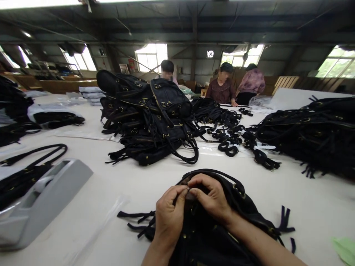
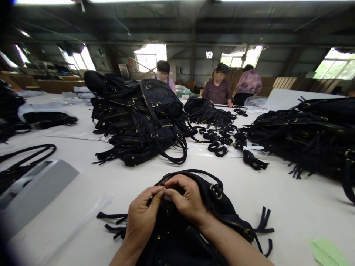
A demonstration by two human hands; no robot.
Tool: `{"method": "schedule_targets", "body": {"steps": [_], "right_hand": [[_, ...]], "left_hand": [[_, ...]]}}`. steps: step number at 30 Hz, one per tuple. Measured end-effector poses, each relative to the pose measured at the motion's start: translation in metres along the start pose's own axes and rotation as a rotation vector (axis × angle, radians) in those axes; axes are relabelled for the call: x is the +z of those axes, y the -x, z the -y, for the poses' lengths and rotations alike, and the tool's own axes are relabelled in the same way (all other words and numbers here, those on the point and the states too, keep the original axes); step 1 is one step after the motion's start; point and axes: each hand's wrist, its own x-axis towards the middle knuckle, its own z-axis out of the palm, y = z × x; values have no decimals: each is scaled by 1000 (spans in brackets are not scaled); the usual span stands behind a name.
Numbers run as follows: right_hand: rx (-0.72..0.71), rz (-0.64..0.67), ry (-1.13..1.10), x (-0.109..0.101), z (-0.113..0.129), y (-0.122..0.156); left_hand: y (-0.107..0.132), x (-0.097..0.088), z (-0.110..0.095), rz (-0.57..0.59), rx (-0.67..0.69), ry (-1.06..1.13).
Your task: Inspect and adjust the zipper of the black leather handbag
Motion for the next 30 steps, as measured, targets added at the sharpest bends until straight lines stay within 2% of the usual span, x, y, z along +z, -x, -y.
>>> {"method": "schedule_targets", "body": {"steps": [5,12,19,24,27,30], "right_hand": [[-35,0,26,2,-1,-1],[-40,-20,41,1,0,-2],[-39,23,64,0,3,-1],[-37,62,65,0,8,-1],[-13,72,78,1,6,-3],[100,89,76,-1,2,-6]], "left_hand": [[1,-1,-2,20,27,-52],[1,0,-2,-28,35,-97],[3,-1,-5,-20,141,-122],[4,-2,-5,19,94,-124],[2,-2,-5,43,66,-123],[0,-1,-2,68,56,-162]]}}
